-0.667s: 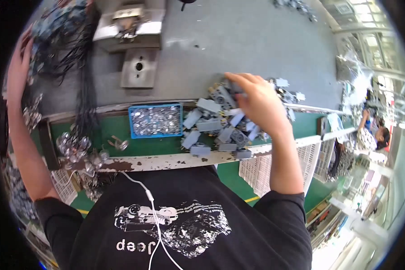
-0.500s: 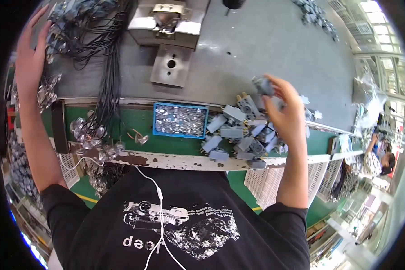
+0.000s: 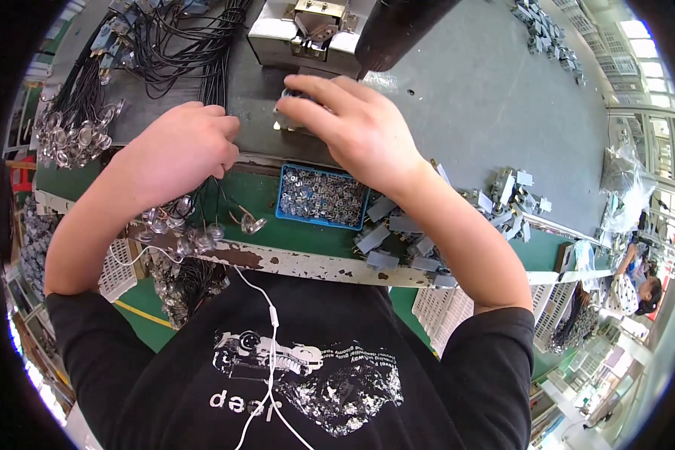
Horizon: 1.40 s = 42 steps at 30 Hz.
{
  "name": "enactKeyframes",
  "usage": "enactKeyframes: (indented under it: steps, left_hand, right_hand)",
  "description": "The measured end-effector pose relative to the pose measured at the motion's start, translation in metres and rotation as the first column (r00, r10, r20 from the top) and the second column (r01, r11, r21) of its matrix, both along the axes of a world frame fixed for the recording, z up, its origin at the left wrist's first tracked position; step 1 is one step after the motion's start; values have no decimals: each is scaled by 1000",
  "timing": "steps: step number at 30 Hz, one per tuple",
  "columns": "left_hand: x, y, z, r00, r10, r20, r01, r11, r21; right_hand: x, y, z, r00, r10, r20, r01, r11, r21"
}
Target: Assembling small mechanical components using an electric screwdriver at a factory workstation.
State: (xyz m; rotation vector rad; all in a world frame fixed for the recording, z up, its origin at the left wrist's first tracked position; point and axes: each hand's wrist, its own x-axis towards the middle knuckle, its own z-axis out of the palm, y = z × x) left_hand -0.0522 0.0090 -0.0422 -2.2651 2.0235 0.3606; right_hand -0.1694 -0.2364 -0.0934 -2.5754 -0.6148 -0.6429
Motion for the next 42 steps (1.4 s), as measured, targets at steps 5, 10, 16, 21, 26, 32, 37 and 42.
enactKeyframes:
  steps: [5, 10, 16, 21, 26, 32, 37, 42]
  left_hand:
    - [8, 5, 17, 989, -43, -141, 28, 994, -108]
    - [-2, -7, 28, 997, 27, -67, -33, 995, -90]
    - [-19, -11, 24, 993, 10, 116, 8, 988, -152]
    - [-12, -14, 31, 996, -5, 87, 19, 987, -159]
    - [5, -11, 51, 983, 121, -140, -144, 975, -167]
    - [5, -4, 44, 964, 126, -235, -178, 960, -216]
    - [3, -7, 43, 971, 81, -227, -141, 956, -259]
    - [-1, -4, 34, 967, 69, -247, -136, 955, -265]
  right_hand:
    - [-18, 6, 14, 968, -79, -238, 76, 997, -18]
    - [-26, 14, 9, 971, -164, -171, 176, 983, 57]
    - [-24, 20, 14, 951, -266, -158, 265, 964, -31]
    - [-5, 21, 16, 948, -229, -222, 231, 973, -20]
    - [9, 17, 17, 962, -179, -207, 172, 984, -53]
    - [-3, 15, 50, 891, -233, -388, 160, 964, -212]
    - [-2, 22, 37, 935, -260, -241, 209, 953, -220]
    - [-15, 17, 41, 931, -238, -275, 185, 961, -205]
